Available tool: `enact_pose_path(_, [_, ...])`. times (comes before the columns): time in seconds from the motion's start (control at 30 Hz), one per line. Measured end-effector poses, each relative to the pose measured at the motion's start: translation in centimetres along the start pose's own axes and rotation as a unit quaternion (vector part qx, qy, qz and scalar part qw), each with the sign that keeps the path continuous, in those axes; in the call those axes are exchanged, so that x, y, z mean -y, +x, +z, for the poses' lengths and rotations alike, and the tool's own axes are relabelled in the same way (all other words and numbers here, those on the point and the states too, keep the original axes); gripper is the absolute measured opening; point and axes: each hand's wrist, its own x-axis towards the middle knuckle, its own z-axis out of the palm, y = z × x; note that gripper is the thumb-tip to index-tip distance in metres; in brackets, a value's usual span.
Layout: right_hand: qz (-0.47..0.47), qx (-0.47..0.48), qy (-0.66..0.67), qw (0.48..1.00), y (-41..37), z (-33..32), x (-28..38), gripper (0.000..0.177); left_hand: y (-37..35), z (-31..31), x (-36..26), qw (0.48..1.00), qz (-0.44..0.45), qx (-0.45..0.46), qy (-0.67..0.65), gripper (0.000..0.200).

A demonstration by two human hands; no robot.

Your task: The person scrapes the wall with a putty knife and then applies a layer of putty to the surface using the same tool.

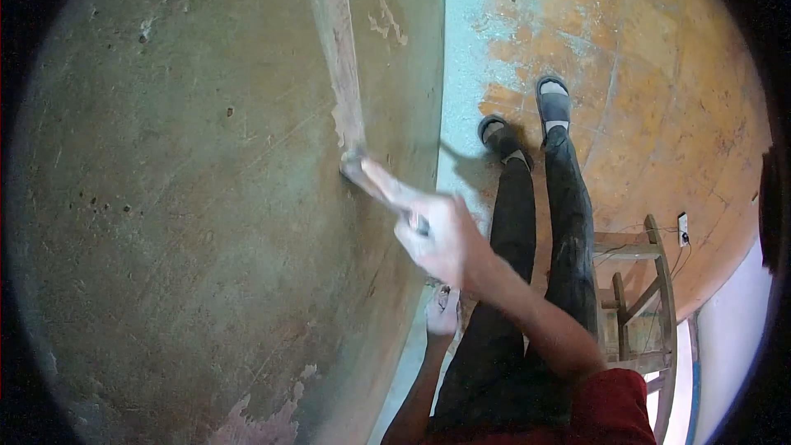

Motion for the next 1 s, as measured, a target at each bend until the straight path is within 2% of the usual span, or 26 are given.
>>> enact_pose_path(0.07, [0.006, -0.01, -0.047, 0.999, 1.0, -1.0, 0.5, 0.076, -0.1, 0.5, -1.0, 0.99, -0.125, -0.001, -0.071, 0.021])
enact_pose_path(0.1, [0.0, -0.021, -0.034, 0.999, 0.8, -0.2, -0.5, 0.076, 0.0, 0.3, -0.6, 0.986, -0.136, 0.008, -0.098, 0.016])
enact_pose_path(0.13, [0.0, -0.022, -0.035, 0.999, 0.2, -0.1, -0.4, 0.076, -0.1, 0.3, -0.9, 0.986, -0.135, 0.009, -0.098, 0.016])
enact_pose_path(0.2, [-0.005, -0.005, -0.002, 1.0, -0.5, 0.4, -0.2, 0.075, -0.2, -0.1, -2.0, 0.998, 0.037, -0.008, 0.05, 0.013])
enact_pose_path(0.23, [-0.001, 0.0, 0.044, 0.999, 0.1, 0.0, -0.3, 0.075, 0.2, 0.1, 0.5, 0.999, -0.037, -0.014, -0.02, 0.015])
enact_pose_path(0.33, [0.029, 0.007, -0.029, 0.999, 1.7, -1.5, 1.4, 0.075, 0.5, -0.2, 1.7, 0.998, -0.051, 0.013, 0.023, 0.016])
enact_pose_path(0.37, [-0.035, -0.002, 0.007, 0.999, 0.9, -0.4, 0.0, 0.075, 0.8, -0.1, 2.2, 0.999, -0.048, 0.011, 0.02, 0.016])
enact_pose_path(0.43, [-0.038, 0.002, 0.012, 0.999, 0.1, 0.2, -0.9, 0.075, 1.0, -0.4, 3.4, 0.999, 0.045, 0.006, 0.026, 0.015])
enact_pose_path(0.47, [-0.037, 0.002, 0.02, 0.999, -0.1, 0.4, -1.2, 0.075, 1.1, -0.6, 3.1, 0.999, 0.044, 0.007, 0.031, 0.015])
enact_pose_path(0.5, [0.024, 0.019, -0.006, 1.0, 0.9, -0.8, 0.5, 0.074, 1.0, -0.6, 2.2, 0.999, -0.021, 0.018, 0.02, 0.015])
enact_pose_path(0.53, [0.028, 0.019, -0.006, 0.999, 1.2, -0.9, 0.3, 0.074, 1.0, -0.2, 1.4, 0.996, -0.086, 0.027, 0.005, 0.015])
enact_pose_path(0.57, [0.021, 0.009, 0.007, 1.0, 1.5, -0.9, 0.2, 0.074, 0.8, 0.2, 0.2, 0.997, -0.082, 0.005, -0.006, 0.029])
enact_pose_path(0.67, [-0.018, -0.013, 0.041, 0.999, 0.4, 0.1, -0.6, 0.073, 1.3, 0.2, -0.3, 0.997, -0.078, 0.009, -0.014, 0.03])
enact_pose_path(0.73, [0.012, 0.041, 0.052, 0.998, 0.0, -0.5, -0.6, 0.074, 0.8, -0.3, 0.0, 0.996, -0.088, 0.017, -0.012, 0.03])
enact_pose_path(0.77, [0.026, 0.038, -0.006, 0.999, 1.1, -1.2, 0.4, 0.074, 0.7, -0.1, -0.2, 0.995, -0.093, 0.021, -0.015, 0.031])
enact_pose_path(0.8, [0.028, 0.039, -0.008, 0.999, 1.3, -1.0, -0.1, 0.074, 0.8, 0.3, -0.4, 0.995, -0.094, 0.022, -0.018, 0.031])
enact_pose_path(0.87, [-0.042, 0.0, 0.07, 0.997, 1.4, -0.2, -1.2, 0.074, 1.0, 0.9, -1.2, 0.996, -0.072, -0.023, -0.053, 0.029])
enact_pose_path(0.9, [-0.006, 0.03, 0.023, 0.999, 0.0, 0.2, -1.0, 0.076, 1.3, -1.1, 0.2, 0.995, 0.065, 0.049, 0.065, 0.034])
enact_pose_path(0.93, [-0.008, 0.029, 0.026, 0.999, 0.0, 0.2, -1.0, 0.076, 1.5, -1.5, 1.9, 0.994, 0.066, 0.048, 0.068, 0.034])
enact_pose_path(1.0, [0.026, 0.029, 0.038, 0.999, 0.2, -0.3, -0.2, 0.074, 1.2, -1.4, 2.4, 0.998, -0.003, 0.033, 0.044, 0.033])
